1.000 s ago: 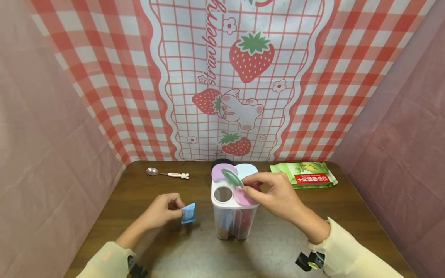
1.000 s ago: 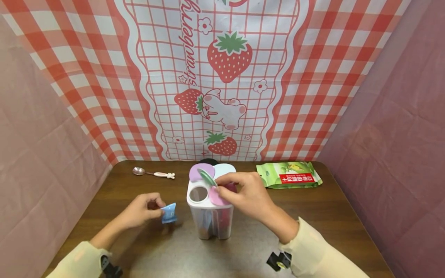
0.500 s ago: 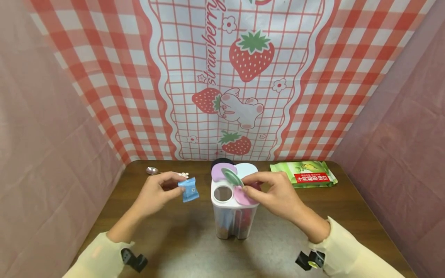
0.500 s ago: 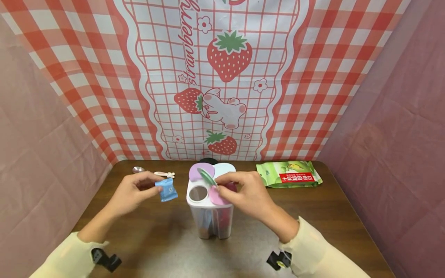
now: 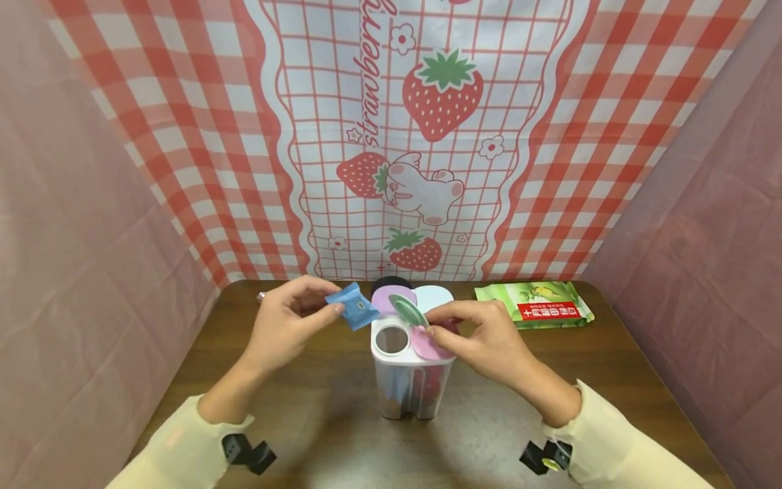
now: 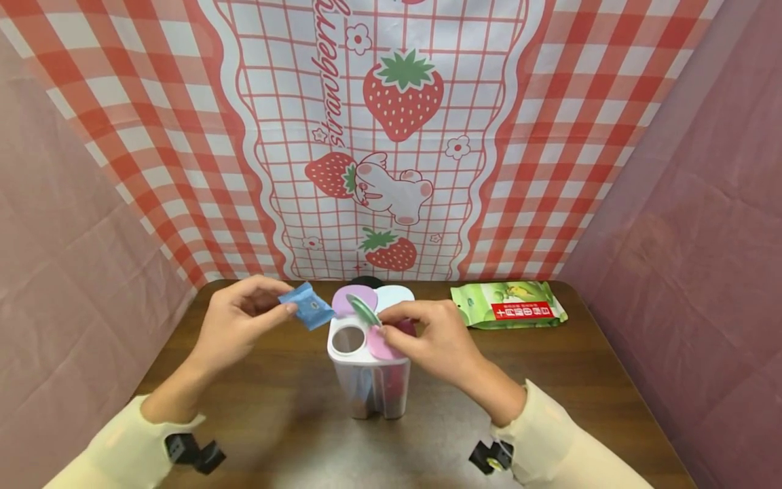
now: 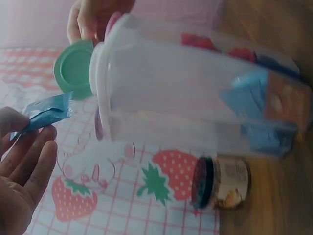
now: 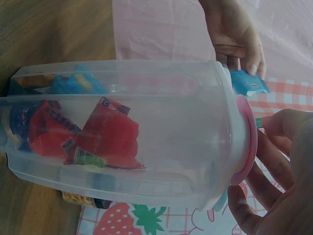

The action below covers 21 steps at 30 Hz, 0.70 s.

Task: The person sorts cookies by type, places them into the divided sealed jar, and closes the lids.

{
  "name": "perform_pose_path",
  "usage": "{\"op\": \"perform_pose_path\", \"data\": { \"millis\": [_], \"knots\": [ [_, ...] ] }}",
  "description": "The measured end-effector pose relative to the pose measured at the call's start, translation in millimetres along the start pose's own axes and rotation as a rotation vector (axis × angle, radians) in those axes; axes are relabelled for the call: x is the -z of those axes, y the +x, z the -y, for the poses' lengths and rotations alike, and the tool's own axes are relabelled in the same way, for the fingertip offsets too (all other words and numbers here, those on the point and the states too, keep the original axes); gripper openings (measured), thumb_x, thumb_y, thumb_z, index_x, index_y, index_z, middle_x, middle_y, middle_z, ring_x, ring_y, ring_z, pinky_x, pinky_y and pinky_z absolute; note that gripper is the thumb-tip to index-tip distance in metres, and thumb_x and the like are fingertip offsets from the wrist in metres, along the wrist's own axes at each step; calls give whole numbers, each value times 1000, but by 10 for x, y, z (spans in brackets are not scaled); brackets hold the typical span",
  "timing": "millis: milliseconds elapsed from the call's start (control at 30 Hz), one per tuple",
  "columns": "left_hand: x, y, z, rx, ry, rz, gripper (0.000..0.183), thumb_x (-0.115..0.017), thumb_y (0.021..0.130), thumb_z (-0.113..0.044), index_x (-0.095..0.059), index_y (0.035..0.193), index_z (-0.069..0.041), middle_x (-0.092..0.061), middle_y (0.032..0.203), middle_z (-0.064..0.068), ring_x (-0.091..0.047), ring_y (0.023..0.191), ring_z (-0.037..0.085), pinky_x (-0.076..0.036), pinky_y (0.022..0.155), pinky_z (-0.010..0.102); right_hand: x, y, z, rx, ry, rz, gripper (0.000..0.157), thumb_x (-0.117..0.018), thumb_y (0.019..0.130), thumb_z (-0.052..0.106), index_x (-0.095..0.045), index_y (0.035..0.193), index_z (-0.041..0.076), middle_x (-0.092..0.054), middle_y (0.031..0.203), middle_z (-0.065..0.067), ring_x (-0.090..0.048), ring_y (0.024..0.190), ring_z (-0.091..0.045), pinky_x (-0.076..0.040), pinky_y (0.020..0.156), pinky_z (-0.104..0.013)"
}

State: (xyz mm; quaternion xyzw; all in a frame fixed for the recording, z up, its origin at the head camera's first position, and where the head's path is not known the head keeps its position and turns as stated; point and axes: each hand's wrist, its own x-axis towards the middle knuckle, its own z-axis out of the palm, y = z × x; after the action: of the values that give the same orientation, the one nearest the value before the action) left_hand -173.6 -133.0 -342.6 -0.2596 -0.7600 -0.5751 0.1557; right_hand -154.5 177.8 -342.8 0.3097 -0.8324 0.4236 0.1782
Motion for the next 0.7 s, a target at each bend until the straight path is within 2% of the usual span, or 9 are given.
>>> {"op": "perform_pose_path", "data": {
  "millis": [200, 400, 533, 700],
  "knots": [
    [-132, 20, -94, 7, -75, 20, 16, -79, 88, -2, -74, 103, -5, -77, 89, 11, -71, 73, 16, -59, 64, 28, -2, 0, -4, 5, 2, -3, 19, -81, 84, 5, -81, 97, 18, -76, 85, 12, -63, 69, -4, -53, 60, -24],
    [-260, 0, -78, 37, -64, 56, 14, -80, 88, -7, -75, 100, -11, -76, 88, 4, -70, 72, 17, -58, 62, 29, -6, -8, -17, 13, 0, -10, 19, -81, 84, 5, -81, 98, 18, -75, 83, 12, -62, 68, -4, -52, 60, -23],
    [-337, -10, -57, 7, -31, 76, 14, -81, 88, -7, -76, 100, -11, -77, 89, 2, -70, 74, 17, -59, 65, 31, -5, -7, -18, 16, 2, -10, 19, -81, 84, 5, -81, 98, 18, -75, 83, 12, -62, 68, -4, -52, 60, -23],
    [-390, -23, -61, -62, 36, 107, 14, -81, 87, -5, -78, 99, -12, -77, 91, 0, -70, 76, 12, -60, 70, 28, -3, -5, -16, 14, 7, -1, 19, -81, 85, 6, -81, 99, 18, -75, 84, 11, -62, 68, -4, -52, 60, -23]
  ]
}}
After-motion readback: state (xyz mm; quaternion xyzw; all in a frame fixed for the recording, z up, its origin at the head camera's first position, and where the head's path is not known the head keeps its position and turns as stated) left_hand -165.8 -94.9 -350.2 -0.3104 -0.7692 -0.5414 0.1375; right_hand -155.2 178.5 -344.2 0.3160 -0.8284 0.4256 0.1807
